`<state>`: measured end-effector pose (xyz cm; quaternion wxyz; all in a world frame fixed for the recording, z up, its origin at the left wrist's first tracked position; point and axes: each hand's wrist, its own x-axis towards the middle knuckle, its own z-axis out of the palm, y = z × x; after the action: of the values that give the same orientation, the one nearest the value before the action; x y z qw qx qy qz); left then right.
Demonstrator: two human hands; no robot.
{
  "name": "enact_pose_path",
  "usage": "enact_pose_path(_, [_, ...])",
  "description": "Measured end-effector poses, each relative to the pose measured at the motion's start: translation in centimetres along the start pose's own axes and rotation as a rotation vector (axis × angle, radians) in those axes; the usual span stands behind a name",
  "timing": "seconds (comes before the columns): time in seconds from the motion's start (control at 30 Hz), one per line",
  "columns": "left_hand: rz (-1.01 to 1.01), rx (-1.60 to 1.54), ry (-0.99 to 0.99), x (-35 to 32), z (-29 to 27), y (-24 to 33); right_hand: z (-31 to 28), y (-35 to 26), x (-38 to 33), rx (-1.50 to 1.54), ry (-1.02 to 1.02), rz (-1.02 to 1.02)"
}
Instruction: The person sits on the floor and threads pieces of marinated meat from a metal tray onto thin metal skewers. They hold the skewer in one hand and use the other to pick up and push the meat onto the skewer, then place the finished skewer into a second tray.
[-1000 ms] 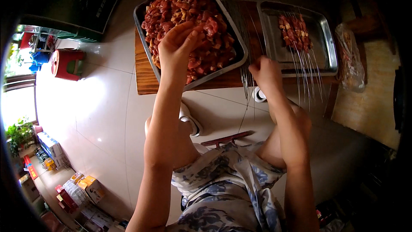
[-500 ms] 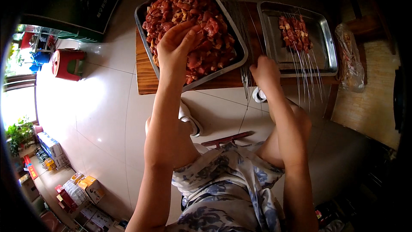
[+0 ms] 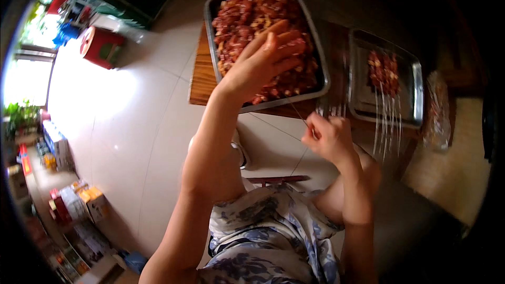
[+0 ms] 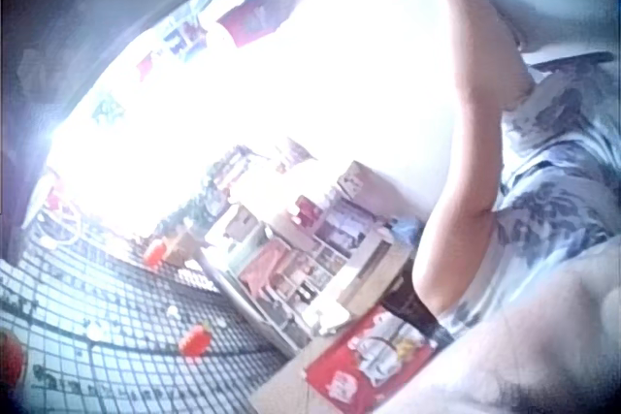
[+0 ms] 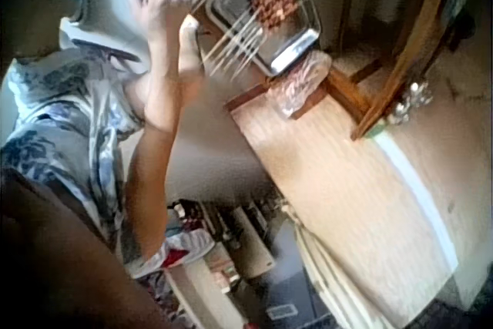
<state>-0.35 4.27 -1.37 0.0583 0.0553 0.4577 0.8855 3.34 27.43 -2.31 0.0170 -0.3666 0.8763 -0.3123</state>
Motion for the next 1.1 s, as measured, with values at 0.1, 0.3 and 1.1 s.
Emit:
enact_pose_path(0.1, [-0.025,-0.092,-0.066,0.1,-0.2,0.4,-0.5,-0.7,-0.2,0.079,-0.09,-0.085])
enact_pose_path(0.3, [-0.088,-0.028,-0.071,0.1,0.6,-0.1,1.5,-1.5,-0.5,0.849,-0.051,0.217])
enact_pose_path(1.1, [0.024,1.411,0.561,-0.8,-3.0,2.2,0.3,-0.6,-0.3,0.998,0.188,0.584])
